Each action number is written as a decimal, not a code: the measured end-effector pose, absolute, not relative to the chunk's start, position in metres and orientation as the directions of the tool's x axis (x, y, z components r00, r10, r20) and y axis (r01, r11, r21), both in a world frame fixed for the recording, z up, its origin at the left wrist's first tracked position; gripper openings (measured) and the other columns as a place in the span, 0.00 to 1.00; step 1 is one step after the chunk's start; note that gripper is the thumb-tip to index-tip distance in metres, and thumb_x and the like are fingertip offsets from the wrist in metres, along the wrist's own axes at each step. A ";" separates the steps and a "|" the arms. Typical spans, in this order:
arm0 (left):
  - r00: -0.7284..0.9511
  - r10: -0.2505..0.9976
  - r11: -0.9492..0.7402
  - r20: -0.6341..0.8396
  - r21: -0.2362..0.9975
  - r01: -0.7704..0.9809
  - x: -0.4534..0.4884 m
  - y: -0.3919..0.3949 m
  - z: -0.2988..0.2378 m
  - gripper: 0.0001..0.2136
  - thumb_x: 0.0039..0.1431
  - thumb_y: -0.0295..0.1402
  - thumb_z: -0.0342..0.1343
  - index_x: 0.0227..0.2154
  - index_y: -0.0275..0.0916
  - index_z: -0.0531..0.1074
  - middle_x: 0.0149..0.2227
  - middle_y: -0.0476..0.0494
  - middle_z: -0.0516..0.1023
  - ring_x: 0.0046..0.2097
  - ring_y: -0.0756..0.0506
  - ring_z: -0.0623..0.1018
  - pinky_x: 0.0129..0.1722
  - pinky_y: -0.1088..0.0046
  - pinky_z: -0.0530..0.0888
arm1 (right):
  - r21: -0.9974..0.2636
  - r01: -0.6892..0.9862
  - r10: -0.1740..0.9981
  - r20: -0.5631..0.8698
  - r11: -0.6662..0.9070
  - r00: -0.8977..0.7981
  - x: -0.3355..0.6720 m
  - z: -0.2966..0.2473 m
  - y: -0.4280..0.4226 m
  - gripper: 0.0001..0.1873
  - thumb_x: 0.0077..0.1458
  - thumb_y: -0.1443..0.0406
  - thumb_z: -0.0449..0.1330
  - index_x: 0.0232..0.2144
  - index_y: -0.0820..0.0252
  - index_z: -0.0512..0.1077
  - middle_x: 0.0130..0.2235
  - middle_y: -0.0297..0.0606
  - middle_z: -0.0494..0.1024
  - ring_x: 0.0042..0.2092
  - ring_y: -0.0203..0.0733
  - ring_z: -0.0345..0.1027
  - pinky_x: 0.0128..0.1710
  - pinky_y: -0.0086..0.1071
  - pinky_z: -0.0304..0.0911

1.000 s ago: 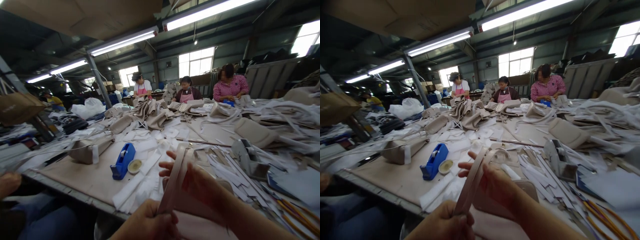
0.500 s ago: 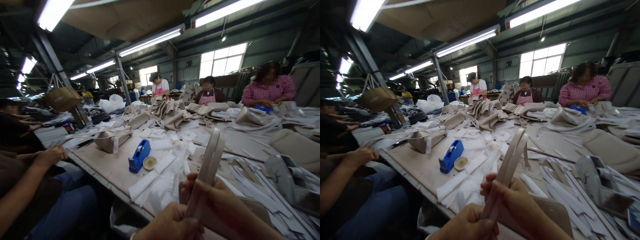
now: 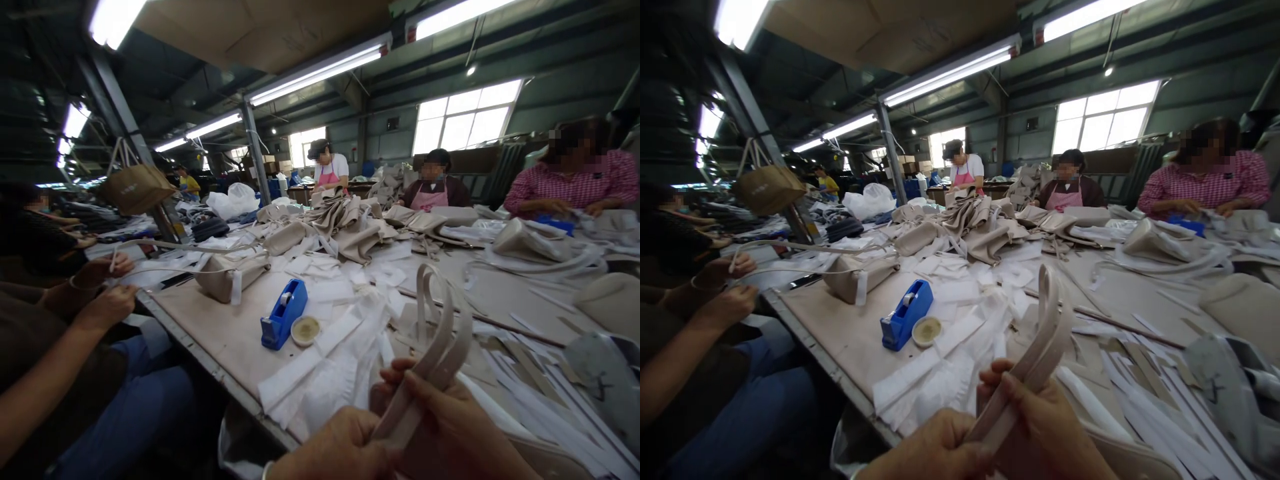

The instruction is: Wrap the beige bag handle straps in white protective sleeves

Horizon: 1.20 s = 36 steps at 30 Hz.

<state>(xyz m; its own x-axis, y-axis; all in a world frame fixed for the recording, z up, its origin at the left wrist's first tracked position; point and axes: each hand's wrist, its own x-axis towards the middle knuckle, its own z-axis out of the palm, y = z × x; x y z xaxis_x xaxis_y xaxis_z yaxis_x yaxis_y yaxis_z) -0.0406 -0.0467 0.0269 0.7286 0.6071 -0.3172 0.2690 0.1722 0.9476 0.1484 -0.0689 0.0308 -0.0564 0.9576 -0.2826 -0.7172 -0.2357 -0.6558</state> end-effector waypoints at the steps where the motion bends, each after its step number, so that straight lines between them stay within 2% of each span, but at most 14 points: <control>1: 0.706 0.637 0.085 -0.310 0.938 0.335 -0.047 -0.033 0.028 0.12 0.60 0.39 0.52 0.30 0.36 0.74 0.24 0.48 0.75 0.23 0.51 0.71 0.22 0.78 0.63 | -0.685 -0.701 0.952 -0.305 -0.199 0.028 0.155 0.030 -0.064 0.18 0.44 0.61 0.75 0.38 0.60 0.78 0.38 0.43 0.85 0.40 0.47 0.79 0.41 0.37 0.74; 3: 0.601 0.770 -0.192 -0.213 0.821 0.537 -0.064 0.003 0.028 0.15 0.65 0.39 0.46 0.32 0.37 0.74 0.29 0.45 0.78 0.29 0.48 0.76 0.30 0.75 0.70 | -0.762 -0.631 0.932 -0.321 -0.147 0.171 0.173 0.031 -0.056 0.22 0.43 0.59 0.75 0.40 0.60 0.77 0.40 0.44 0.85 0.41 0.48 0.79 0.39 0.34 0.76; 4: 0.510 0.855 -0.333 -0.096 0.653 0.680 -0.073 0.024 0.026 0.16 0.67 0.38 0.43 0.32 0.37 0.74 0.31 0.42 0.79 0.34 0.47 0.77 0.36 0.73 0.72 | -0.790 -0.597 0.922 -0.324 -0.141 0.211 0.182 0.032 -0.053 0.24 0.43 0.58 0.75 0.42 0.60 0.76 0.41 0.44 0.84 0.43 0.48 0.79 0.39 0.34 0.76; 5: 0.412 0.911 -0.387 0.019 0.385 0.838 -0.081 0.045 0.023 0.16 0.68 0.36 0.42 0.35 0.39 0.75 0.37 0.40 0.80 0.40 0.45 0.78 0.44 0.70 0.72 | -0.808 -0.573 0.915 -0.326 -0.139 0.237 0.189 0.032 -0.051 0.25 0.44 0.57 0.74 0.44 0.60 0.75 0.43 0.45 0.84 0.44 0.49 0.79 0.38 0.34 0.77; 6: 0.370 0.928 -0.366 0.044 0.293 0.883 -0.088 0.066 0.017 0.14 0.67 0.35 0.44 0.40 0.39 0.76 0.44 0.36 0.78 0.48 0.41 0.76 0.50 0.65 0.69 | -0.816 -0.560 0.909 -0.331 -0.141 0.253 0.195 0.033 -0.051 0.26 0.46 0.57 0.73 0.45 0.59 0.75 0.44 0.45 0.84 0.45 0.50 0.78 0.39 0.35 0.77; 9: 0.323 0.946 -0.322 0.017 0.143 0.936 -0.101 0.110 -0.008 0.16 0.58 0.40 0.57 0.45 0.38 0.76 0.51 0.30 0.73 0.53 0.32 0.71 0.52 0.53 0.67 | -0.812 -0.570 0.900 -0.336 -0.127 0.278 0.203 0.032 -0.051 0.26 0.48 0.57 0.72 0.47 0.59 0.73 0.46 0.45 0.83 0.46 0.50 0.78 0.41 0.36 0.78; 12: 0.326 0.945 -0.325 -0.018 0.056 0.944 -0.101 0.126 -0.032 0.21 0.56 0.47 0.58 0.45 0.36 0.77 0.50 0.28 0.73 0.52 0.29 0.71 0.51 0.49 0.66 | -0.788 -0.605 0.895 -0.344 -0.111 0.284 0.205 0.030 -0.051 0.25 0.48 0.57 0.72 0.47 0.60 0.73 0.45 0.45 0.83 0.44 0.49 0.78 0.40 0.35 0.77; 16: 0.339 0.941 -0.339 -0.013 0.002 0.941 -0.098 0.129 -0.037 0.22 0.59 0.50 0.54 0.43 0.36 0.78 0.50 0.29 0.73 0.50 0.30 0.71 0.49 0.51 0.66 | -0.753 -0.649 0.889 -0.366 -0.109 0.275 0.207 0.029 -0.050 0.27 0.48 0.58 0.72 0.48 0.60 0.72 0.43 0.46 0.83 0.42 0.48 0.79 0.39 0.34 0.77; 19: 0.350 0.936 -0.350 0.036 -0.004 0.937 -0.093 0.131 -0.023 0.15 0.64 0.42 0.50 0.38 0.38 0.78 0.47 0.34 0.74 0.49 0.36 0.72 0.50 0.58 0.66 | -0.736 -0.668 0.891 -0.370 -0.108 0.264 0.208 0.028 -0.051 0.28 0.47 0.57 0.72 0.48 0.60 0.71 0.41 0.46 0.84 0.40 0.48 0.79 0.38 0.36 0.76; 22: 0.365 0.927 -0.366 0.086 0.002 0.930 -0.079 0.129 -0.011 0.16 0.68 0.39 0.45 0.35 0.39 0.77 0.42 0.38 0.75 0.49 0.41 0.73 0.51 0.64 0.66 | -0.734 -0.669 0.894 -0.372 -0.117 0.251 0.210 0.025 -0.050 0.27 0.48 0.57 0.72 0.48 0.60 0.71 0.39 0.45 0.84 0.40 0.49 0.79 0.38 0.37 0.76; 25: 0.394 0.917 -0.395 0.053 0.006 0.919 -0.054 0.128 -0.011 0.14 0.63 0.44 0.54 0.35 0.39 0.77 0.41 0.39 0.77 0.46 0.41 0.75 0.49 0.66 0.69 | -0.727 -0.676 0.900 -0.370 -0.124 0.233 0.212 0.022 -0.049 0.26 0.49 0.57 0.72 0.48 0.60 0.71 0.39 0.45 0.84 0.40 0.49 0.79 0.39 0.40 0.75; 29: 0.374 0.926 -0.375 -0.039 0.005 0.927 -0.025 0.136 -0.024 0.14 0.49 0.34 0.67 0.39 0.36 0.78 0.43 0.33 0.79 0.45 0.36 0.79 0.44 0.62 0.73 | -0.720 -0.681 0.906 -0.366 -0.130 0.213 0.214 0.021 -0.049 0.26 0.48 0.57 0.72 0.47 0.59 0.72 0.40 0.44 0.84 0.40 0.51 0.79 0.40 0.42 0.75; 32: 0.361 0.931 -0.358 -0.059 0.055 0.932 -0.018 0.147 -0.027 0.07 0.54 0.30 0.62 0.33 0.32 0.80 0.36 0.28 0.81 0.41 0.33 0.81 0.42 0.59 0.74 | -0.720 -0.683 0.911 -0.356 -0.124 0.210 0.214 0.022 -0.051 0.25 0.47 0.57 0.73 0.46 0.59 0.73 0.39 0.43 0.84 0.40 0.50 0.78 0.39 0.41 0.74; 36: 0.372 0.927 -0.372 0.037 0.199 0.907 -0.028 0.151 -0.018 0.12 0.62 0.30 0.51 0.32 0.34 0.80 0.37 0.30 0.81 0.43 0.36 0.80 0.45 0.58 0.72 | -0.716 -0.687 0.914 -0.351 -0.122 0.204 0.214 0.024 -0.052 0.26 0.46 0.56 0.73 0.45 0.59 0.74 0.38 0.44 0.84 0.39 0.50 0.78 0.38 0.41 0.74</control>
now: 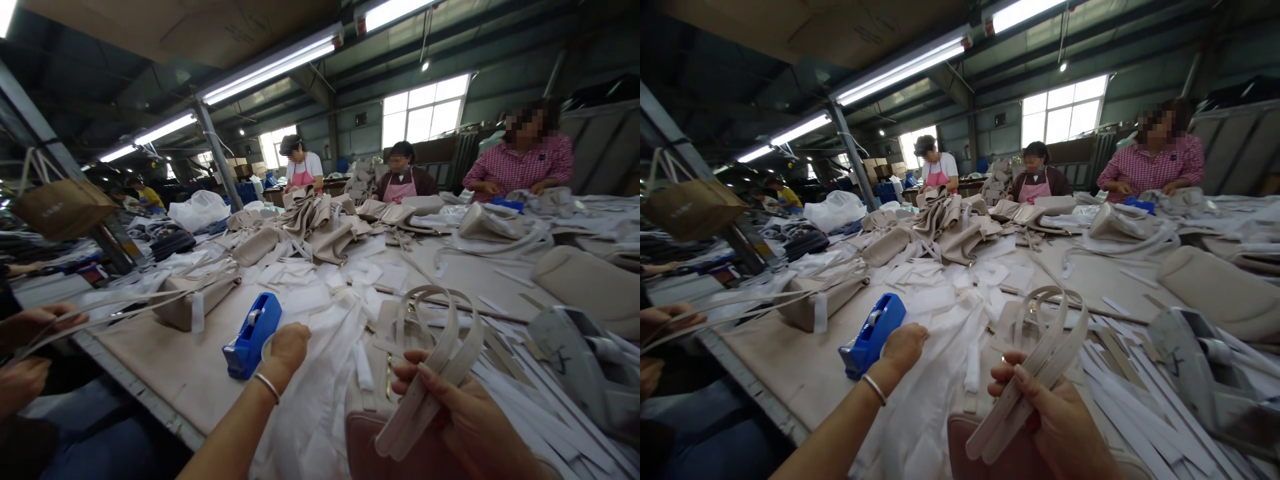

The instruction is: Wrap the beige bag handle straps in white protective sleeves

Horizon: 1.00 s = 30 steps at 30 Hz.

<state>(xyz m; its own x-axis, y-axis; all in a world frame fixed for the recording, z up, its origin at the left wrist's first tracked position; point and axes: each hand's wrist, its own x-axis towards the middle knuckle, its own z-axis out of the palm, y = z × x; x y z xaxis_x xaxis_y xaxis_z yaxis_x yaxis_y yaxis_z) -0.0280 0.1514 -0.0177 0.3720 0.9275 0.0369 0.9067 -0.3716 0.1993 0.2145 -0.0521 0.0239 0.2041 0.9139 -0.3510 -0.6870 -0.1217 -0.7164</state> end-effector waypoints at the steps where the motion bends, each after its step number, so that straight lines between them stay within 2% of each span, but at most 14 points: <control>1: 0.374 0.925 -0.379 0.070 0.248 0.891 -0.032 0.151 -0.013 0.13 0.63 0.30 0.49 0.33 0.35 0.80 0.38 0.31 0.81 0.43 0.37 0.79 0.47 0.59 0.72 | -0.715 -0.689 0.915 -0.348 -0.118 0.204 0.214 0.024 -0.052 0.26 0.46 0.56 0.73 0.45 0.59 0.73 0.39 0.43 0.84 0.39 0.50 0.78 0.39 0.41 0.74; 4: 0.355 0.919 -0.393 0.170 0.415 0.820 -0.040 0.148 -0.001 0.12 0.63 0.32 0.49 0.32 0.38 0.79 0.40 0.38 0.80 0.45 0.42 0.77 0.49 0.66 0.70 | -0.715 -0.690 0.921 -0.335 -0.111 0.198 0.213 0.026 -0.052 0.26 0.46 0.57 0.73 0.45 0.59 0.73 0.38 0.42 0.84 0.38 0.48 0.78 0.38 0.40 0.74; 7: 0.272 0.936 -0.351 0.221 0.590 0.727 -0.045 0.146 0.008 0.11 0.60 0.37 0.53 0.27 0.38 0.77 0.35 0.43 0.79 0.40 0.44 0.77 0.45 0.69 0.70 | -0.723 -0.683 0.926 -0.322 -0.104 0.199 0.212 0.026 -0.053 0.26 0.46 0.57 0.73 0.45 0.60 0.73 0.38 0.42 0.84 0.38 0.48 0.78 0.39 0.40 0.74; 11: 0.176 0.972 -0.230 0.158 0.806 0.545 -0.049 0.142 0.013 0.13 0.55 0.42 0.57 0.22 0.39 0.71 0.22 0.50 0.73 0.28 0.47 0.73 0.30 0.72 0.69 | -0.735 -0.669 0.925 -0.323 -0.110 0.202 0.212 0.025 -0.055 0.27 0.45 0.56 0.73 0.46 0.60 0.73 0.38 0.43 0.84 0.39 0.50 0.78 0.40 0.41 0.74; 15: 0.169 0.981 -0.142 0.093 0.940 0.310 -0.052 0.128 0.022 0.13 0.53 0.44 0.60 0.26 0.38 0.72 0.24 0.49 0.76 0.26 0.48 0.74 0.27 0.73 0.70 | -0.749 -0.654 0.933 -0.302 -0.106 0.195 0.212 0.025 -0.056 0.27 0.47 0.56 0.72 0.47 0.60 0.72 0.39 0.43 0.84 0.39 0.49 0.78 0.40 0.40 0.74; 21: 0.077 0.980 -0.190 0.185 0.980 0.057 -0.056 0.097 0.048 0.14 0.48 0.42 0.67 0.29 0.38 0.71 0.32 0.50 0.79 0.33 0.50 0.76 0.34 0.76 0.70 | -0.766 -0.636 0.940 -0.280 -0.096 0.195 0.205 0.030 -0.057 0.26 0.49 0.57 0.71 0.48 0.58 0.70 0.37 0.40 0.84 0.38 0.48 0.78 0.38 0.39 0.74; 25: 0.042 0.973 -0.218 0.227 0.963 -0.162 -0.060 0.079 0.061 0.16 0.46 0.40 0.70 0.31 0.38 0.71 0.26 0.52 0.77 0.29 0.51 0.74 0.33 0.75 0.70 | -0.774 -0.628 0.937 -0.276 -0.083 0.215 0.203 0.031 -0.060 0.26 0.49 0.58 0.71 0.48 0.59 0.69 0.37 0.41 0.84 0.38 0.48 0.78 0.37 0.39 0.74; 30: 0.010 0.969 -0.229 0.249 0.906 -0.357 -0.068 0.054 0.077 0.21 0.46 0.49 0.69 0.29 0.36 0.73 0.20 0.54 0.72 0.23 0.54 0.68 0.25 0.78 0.65 | -0.779 -0.621 0.940 -0.274 -0.092 0.205 0.204 0.029 -0.061 0.26 0.50 0.59 0.71 0.49 0.58 0.68 0.37 0.40 0.84 0.39 0.48 0.78 0.39 0.39 0.74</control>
<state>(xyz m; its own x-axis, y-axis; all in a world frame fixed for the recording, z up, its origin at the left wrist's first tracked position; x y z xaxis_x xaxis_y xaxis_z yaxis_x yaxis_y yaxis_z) -0.0683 0.0539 0.0766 0.0096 0.9686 0.2486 -0.3570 -0.2289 0.9056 0.2040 -0.0613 0.0287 0.2047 0.9398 -0.2738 -0.6207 -0.0916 -0.7787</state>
